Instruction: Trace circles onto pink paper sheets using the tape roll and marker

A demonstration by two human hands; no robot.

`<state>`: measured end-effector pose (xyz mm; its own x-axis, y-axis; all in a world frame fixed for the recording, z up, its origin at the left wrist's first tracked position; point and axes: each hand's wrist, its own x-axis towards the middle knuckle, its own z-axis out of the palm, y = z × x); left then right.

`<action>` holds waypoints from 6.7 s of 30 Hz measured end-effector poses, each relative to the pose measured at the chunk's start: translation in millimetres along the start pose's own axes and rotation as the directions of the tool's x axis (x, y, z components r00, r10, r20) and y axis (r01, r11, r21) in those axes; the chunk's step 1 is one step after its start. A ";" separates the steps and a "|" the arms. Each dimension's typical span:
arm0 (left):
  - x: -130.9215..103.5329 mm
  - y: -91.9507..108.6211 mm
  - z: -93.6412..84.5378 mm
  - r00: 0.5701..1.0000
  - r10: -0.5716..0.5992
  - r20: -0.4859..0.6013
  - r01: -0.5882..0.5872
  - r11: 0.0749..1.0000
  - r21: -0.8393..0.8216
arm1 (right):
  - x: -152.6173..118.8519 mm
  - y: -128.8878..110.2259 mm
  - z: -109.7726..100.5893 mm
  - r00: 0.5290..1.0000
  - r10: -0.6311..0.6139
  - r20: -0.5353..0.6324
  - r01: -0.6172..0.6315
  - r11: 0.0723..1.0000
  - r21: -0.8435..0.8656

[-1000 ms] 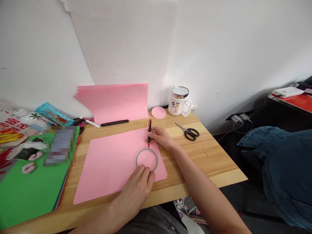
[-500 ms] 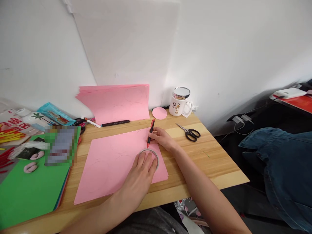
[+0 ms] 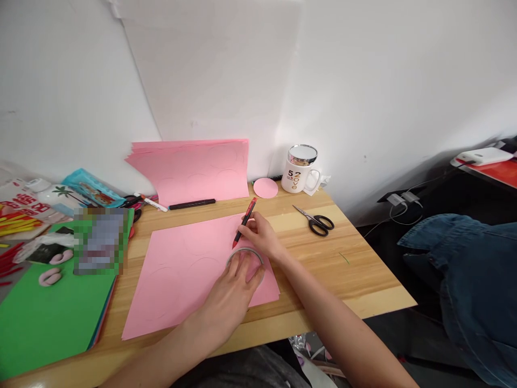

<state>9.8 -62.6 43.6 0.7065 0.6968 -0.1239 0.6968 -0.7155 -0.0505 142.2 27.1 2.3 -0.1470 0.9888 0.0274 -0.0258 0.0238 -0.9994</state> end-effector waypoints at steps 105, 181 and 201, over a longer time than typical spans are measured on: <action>3.7 -27.3 -14.3 0.990 0.143 -0.019 -0.144 0.977 -0.158 | -137.4 -2.7 -19.4 0.859 0.077 -0.506 -0.072 0.997 0.030; 16.8 -35.7 -32.1 0.976 0.137 0.170 -0.096 0.969 -0.229 | -179.5 -24.5 -4.2 0.935 -0.354 0.004 0.281 0.734 -0.618; 19.9 -36.5 -48.7 0.963 0.134 0.235 -0.075 0.967 -0.243 | -172.9 -19.3 31.7 0.891 -0.447 0.080 0.383 0.645 -0.661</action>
<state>4.5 -20.1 91.2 0.7443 0.5633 -0.3587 0.6510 -0.7319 0.2014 136.8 -149.0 17.5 -0.1983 0.8583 0.4732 0.5806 0.4919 -0.6488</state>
